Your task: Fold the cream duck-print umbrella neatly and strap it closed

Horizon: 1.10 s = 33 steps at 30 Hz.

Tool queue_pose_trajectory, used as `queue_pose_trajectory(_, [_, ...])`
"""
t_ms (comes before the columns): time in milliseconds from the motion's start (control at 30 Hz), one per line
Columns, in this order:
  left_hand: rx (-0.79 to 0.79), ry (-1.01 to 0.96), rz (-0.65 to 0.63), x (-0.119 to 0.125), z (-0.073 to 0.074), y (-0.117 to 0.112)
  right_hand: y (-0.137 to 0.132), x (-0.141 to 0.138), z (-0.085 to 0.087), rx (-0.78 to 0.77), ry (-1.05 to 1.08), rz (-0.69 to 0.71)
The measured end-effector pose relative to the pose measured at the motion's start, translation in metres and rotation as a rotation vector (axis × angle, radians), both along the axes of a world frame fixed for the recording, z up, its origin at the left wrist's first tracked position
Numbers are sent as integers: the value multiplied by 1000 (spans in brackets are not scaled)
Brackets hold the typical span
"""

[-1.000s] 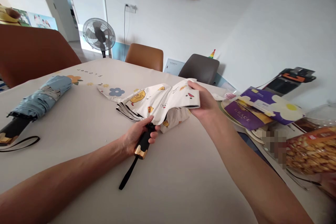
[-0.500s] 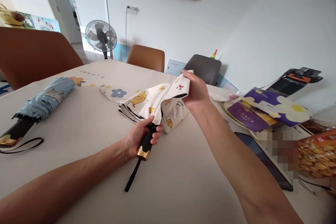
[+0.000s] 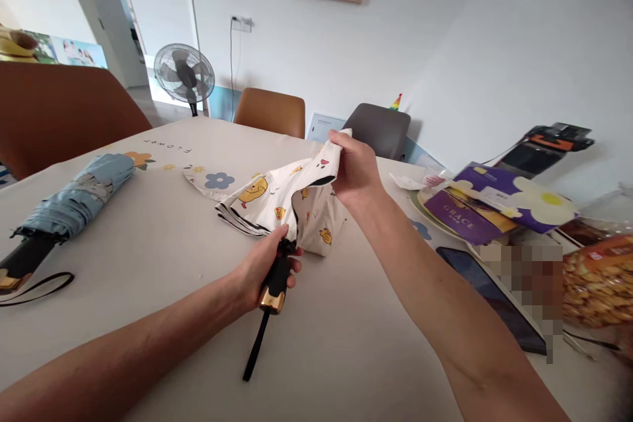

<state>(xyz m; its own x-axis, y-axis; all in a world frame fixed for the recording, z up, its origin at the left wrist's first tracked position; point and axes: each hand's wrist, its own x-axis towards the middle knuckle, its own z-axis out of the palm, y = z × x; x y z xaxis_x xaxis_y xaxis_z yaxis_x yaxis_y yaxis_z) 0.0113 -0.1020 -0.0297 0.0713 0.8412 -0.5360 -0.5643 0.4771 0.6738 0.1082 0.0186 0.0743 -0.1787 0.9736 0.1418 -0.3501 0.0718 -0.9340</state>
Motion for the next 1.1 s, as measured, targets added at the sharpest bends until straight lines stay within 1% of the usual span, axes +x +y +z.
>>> queue_pose_trajectory(167, [-14,35,-58,-1,3,0,3,-4,-4,21,41,46])
queue_pose_trajectory(300, [22,83,-68,1,5,-2,4,-11,-4,53,45,94])
queue_pose_trajectory(367, [31,84,-78,2,5,-2,4,-14,-3,35,32,84])
queue_pose_trajectory(500, [14,59,-81,1,6,-3,11,-20,-6,-20,67,4])
queue_pose_trajectory(600, [11,59,-93,1,8,-3,19,-26,-17,-90,120,17])
queue_pose_trajectory(700, [26,7,-120,2,9,-2,27,-33,-35,-150,142,117])
queue_pose_trajectory(800, [25,-81,-124,1,9,-2,32,-37,-53,-248,128,236])
queue_pose_trajectory(900, [18,-131,-120,2,6,-3,33,-34,-60,-302,89,321])
queue_pose_trajectory(967, [35,-149,-122,2,4,-3,32,-27,-58,-252,74,347])
queue_pose_trajectory(1000, [46,-154,-121,3,3,-3,32,-21,-55,-192,67,340])
queue_pose_trajectory(1067, [59,-157,-115,4,2,-3,29,-7,-49,0,18,262])
queue_pose_trajectory(1100, [59,-160,-112,4,2,-3,27,1,-48,117,-48,202])
